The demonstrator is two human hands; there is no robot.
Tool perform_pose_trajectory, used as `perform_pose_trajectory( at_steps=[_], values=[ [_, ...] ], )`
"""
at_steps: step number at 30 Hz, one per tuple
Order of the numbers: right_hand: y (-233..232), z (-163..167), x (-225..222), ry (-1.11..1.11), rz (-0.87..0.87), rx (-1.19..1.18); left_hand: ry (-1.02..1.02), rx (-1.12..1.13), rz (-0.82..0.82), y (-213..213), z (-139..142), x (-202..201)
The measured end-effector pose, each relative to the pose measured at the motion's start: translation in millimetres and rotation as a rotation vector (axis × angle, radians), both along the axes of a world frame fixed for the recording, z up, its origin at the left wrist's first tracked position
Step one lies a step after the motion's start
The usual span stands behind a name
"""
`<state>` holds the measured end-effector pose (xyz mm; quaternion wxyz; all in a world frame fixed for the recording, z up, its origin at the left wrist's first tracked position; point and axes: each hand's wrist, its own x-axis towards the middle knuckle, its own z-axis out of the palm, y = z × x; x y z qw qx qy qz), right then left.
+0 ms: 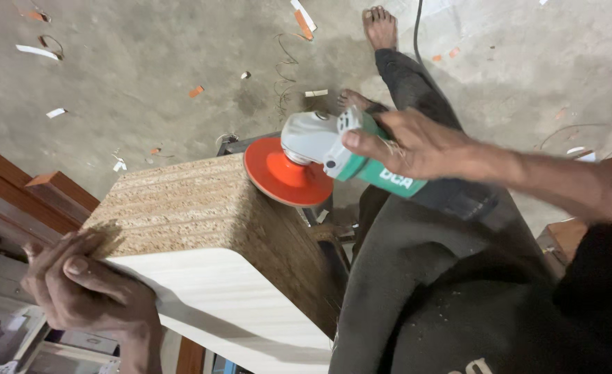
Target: The person uses an angle grinder with a sanding disc to smooth the edges and corners of a rectangular wooden board. They hold the board steady with one hand while operating the tool with the other, then briefly reposition the board before continuing to sand additional edges.
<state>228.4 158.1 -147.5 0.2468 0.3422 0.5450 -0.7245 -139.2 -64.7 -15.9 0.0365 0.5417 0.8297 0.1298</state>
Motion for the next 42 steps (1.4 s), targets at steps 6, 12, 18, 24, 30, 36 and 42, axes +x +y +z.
perform_pose_trajectory(
  at_steps=[6,12,18,24,30,36,42],
  values=[
    [-86.4,18.3,13.9,-0.049,-0.365,-0.019,0.025,-0.007,-0.037,-10.9,-4.6,-10.7],
    [-137.7,33.0,13.8,0.006,-0.545,0.097,0.037,0.021,-0.033,-14.6,-8.5,-16.0],
    [-109.3,21.9,18.0,-0.026,-0.538,-0.033,0.051,0.023,-0.032,-15.9,-11.5,-20.8],
    [-22.2,2.1,16.2,-0.045,-0.196,0.078,0.03,0.06,-0.016,-6.6,-11.2,-12.8],
    [54.3,-5.6,-28.1,0.034,0.261,0.312,-0.018,0.061,0.009,2.1,-3.9,4.5],
    [86.4,11.1,-89.0,0.019,0.418,0.286,-0.031,0.036,0.055,-0.7,-5.9,4.1],
    [90.7,11.8,-109.2,0.031,0.544,0.32,-0.05,0.028,0.059,-5.7,-4.9,5.1]
  ],
)
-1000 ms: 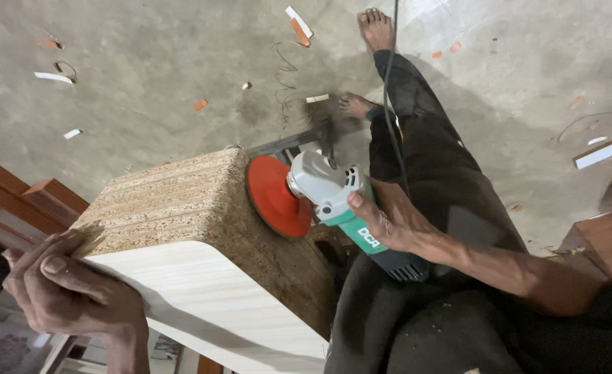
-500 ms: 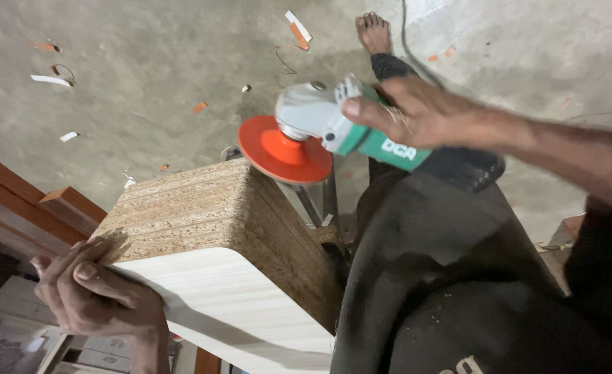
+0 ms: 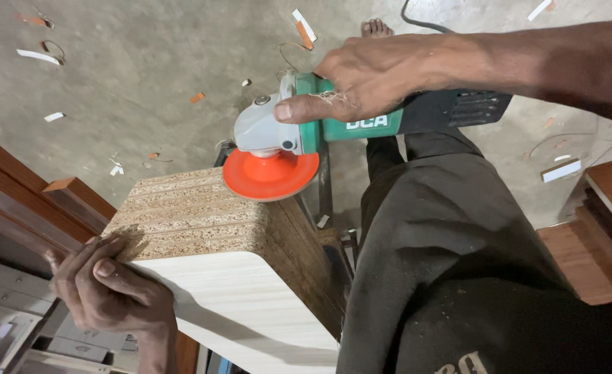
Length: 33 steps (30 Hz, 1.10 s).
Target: The person uses an angle grinder with a sanding disc to smooth the edges and corners of a rectangular wooden board. They hold the board steady with one hand while operating the tool with the other, then briefly reposition the board before continuing to sand additional edges.
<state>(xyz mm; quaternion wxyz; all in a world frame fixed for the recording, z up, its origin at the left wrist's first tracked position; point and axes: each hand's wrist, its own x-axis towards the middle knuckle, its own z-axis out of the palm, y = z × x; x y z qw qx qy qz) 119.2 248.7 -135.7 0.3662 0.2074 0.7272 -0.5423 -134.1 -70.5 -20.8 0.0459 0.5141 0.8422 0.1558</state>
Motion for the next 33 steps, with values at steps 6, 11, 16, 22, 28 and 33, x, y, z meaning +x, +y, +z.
perform_pose_trajectory(
  at_steps=[6,11,16,22,28,33],
  values=[
    [-15.5,-14.4,32.3,0.035,-0.037,-0.037,0.014,0.013,-0.002,1.8,-0.7,0.7],
    [-49.1,-11.3,74.5,-0.165,-0.169,-0.037,0.031,0.043,-0.03,-1.8,-8.8,-7.5],
    [-102.3,23.6,115.1,-0.037,-0.708,-0.341,-0.009,0.08,-0.064,-15.3,-26.1,-21.5],
    [-146.2,42.4,156.4,-0.092,-1.171,-0.431,0.123,0.017,-0.081,-6.5,-28.0,-18.9],
    [-94.2,31.3,217.8,-0.035,-1.412,-0.372,0.12,-0.114,-0.143,32.0,21.4,28.5],
    [-14.2,20.6,254.1,0.088,-1.495,-0.342,0.079,-0.521,-0.148,70.6,46.1,105.8]
  ],
)
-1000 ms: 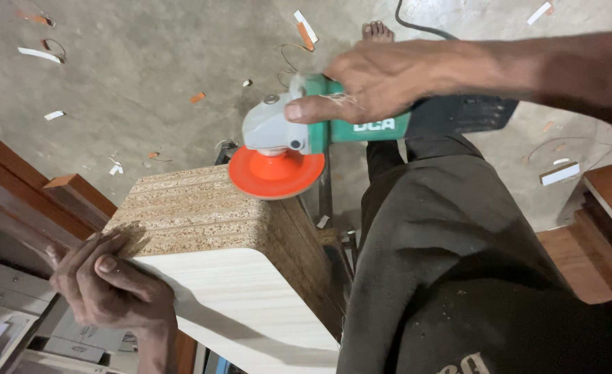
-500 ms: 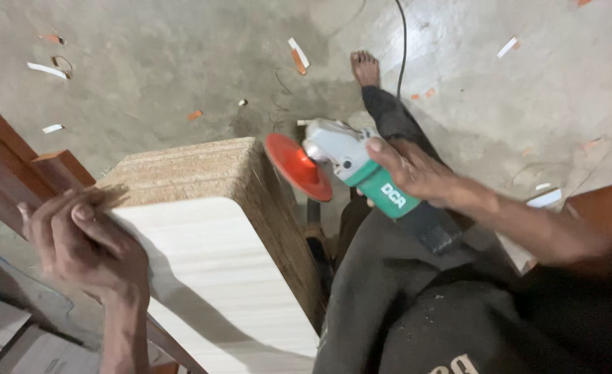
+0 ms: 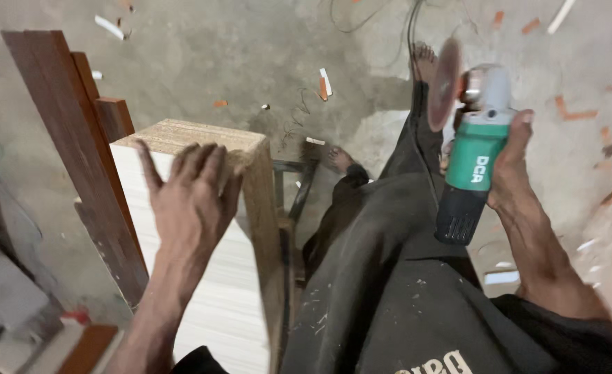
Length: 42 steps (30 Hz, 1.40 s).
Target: The person uses an angle grinder with a sanding disc to smooth the edges and corners of a rectangular wooden board. They hold the board steady with one hand while operating the tool with the other, then briefly reposition the board before continuing to sand additional edges.
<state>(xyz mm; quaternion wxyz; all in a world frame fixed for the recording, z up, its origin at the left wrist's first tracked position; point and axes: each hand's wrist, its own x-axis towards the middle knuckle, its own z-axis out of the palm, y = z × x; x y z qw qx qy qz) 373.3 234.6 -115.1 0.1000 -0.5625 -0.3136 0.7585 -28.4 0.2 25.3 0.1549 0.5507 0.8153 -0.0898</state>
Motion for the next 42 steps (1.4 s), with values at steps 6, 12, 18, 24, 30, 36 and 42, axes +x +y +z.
perform_pose_trajectory(
  at_steps=[6,12,18,24,30,36,42],
  values=[
    [112.9,-7.1,22.8,0.126,0.124,0.102,0.266,-0.699,-0.019,58.5,-54.2,60.3],
    [180.5,-9.4,34.7,0.197,0.164,0.045,0.282,-0.839,-0.009,64.5,-95.4,71.4],
    [230.1,-9.8,34.9,0.162,0.182,0.0,0.142,-0.601,0.068,15.5,-6.6,54.3],
    [256.2,1.5,11.5,0.184,0.05,-0.09,0.151,-0.478,0.214,32.0,7.1,61.5],
    [280.2,7.3,2.3,0.14,0.079,0.006,0.332,-0.982,-0.075,90.0,-88.8,80.9],
    [308.2,12.9,2.1,0.097,0.088,0.168,0.445,-0.899,-0.059,94.5,-99.5,85.7],
    [339.3,31.2,-30.3,0.065,0.039,0.078,0.23,-0.889,-0.066,78.2,-28.2,58.5]
  ],
)
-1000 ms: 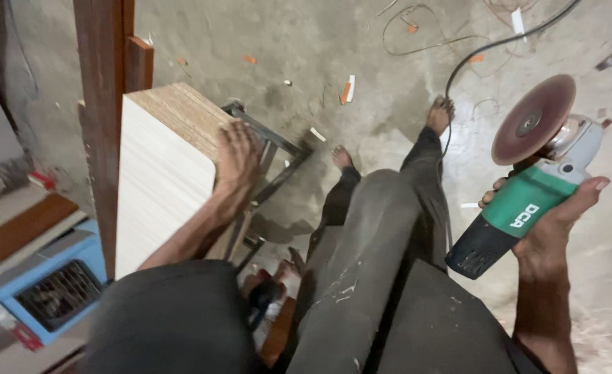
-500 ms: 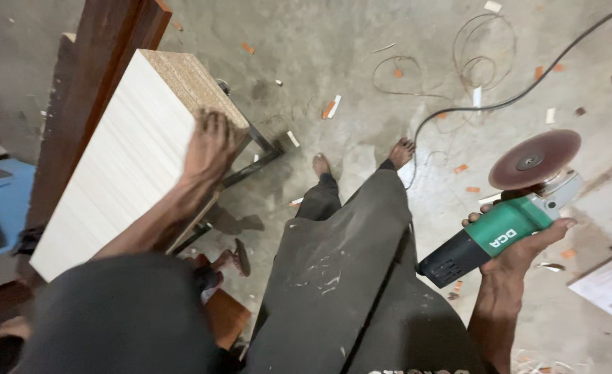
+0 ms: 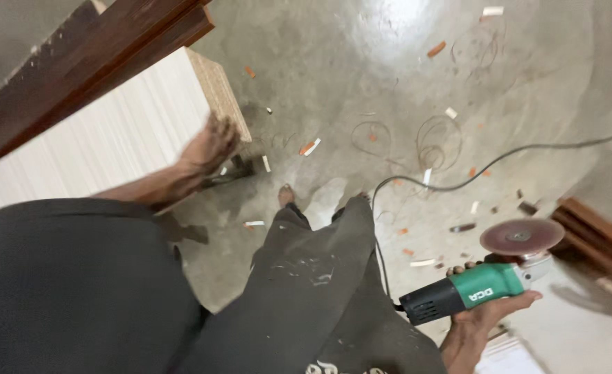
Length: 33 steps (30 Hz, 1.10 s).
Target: The person uses an angle grinder with a sanding disc to smooth the edges and corners of a rectangular wooden board. They hold the board steady with one hand while operating the tool with the other, then briefly reposition the board before continuing to sand additional edges.
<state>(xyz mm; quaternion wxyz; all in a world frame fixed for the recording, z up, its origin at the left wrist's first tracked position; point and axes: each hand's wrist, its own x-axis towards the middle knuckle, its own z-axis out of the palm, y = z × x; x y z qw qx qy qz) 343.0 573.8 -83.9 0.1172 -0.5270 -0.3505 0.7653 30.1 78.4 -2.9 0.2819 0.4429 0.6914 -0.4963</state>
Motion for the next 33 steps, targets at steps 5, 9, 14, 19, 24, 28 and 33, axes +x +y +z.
perform_pose_trajectory(
  at_steps=[5,9,14,19,24,28,33],
  values=[
    [22.4,9.4,-29.9,0.109,0.044,0.07,0.132,0.194,0.308,-31.7,80.8,11.0],
    [37.1,25.9,-75.5,0.189,0.082,0.176,0.002,0.827,0.844,19.5,74.6,52.7],
    [47.2,40.3,-178.8,0.285,0.026,0.131,-0.365,1.638,0.552,195.8,1.1,64.3],
    [55.1,66.0,-270.1,0.502,-0.113,0.039,-0.643,1.744,0.163,301.0,-27.8,-19.1],
    [81.1,82.1,-316.8,0.533,-0.301,-0.036,-0.801,1.715,-0.119,362.0,-37.1,-96.7],
    [124.6,74.5,-308.1,0.548,-0.459,0.065,-0.932,1.532,-0.332,423.3,-41.5,-133.0],
    [202.2,32.4,-288.4,0.51,-0.733,0.06,-1.173,1.385,-0.241,531.5,-50.2,-155.2]
  ],
)
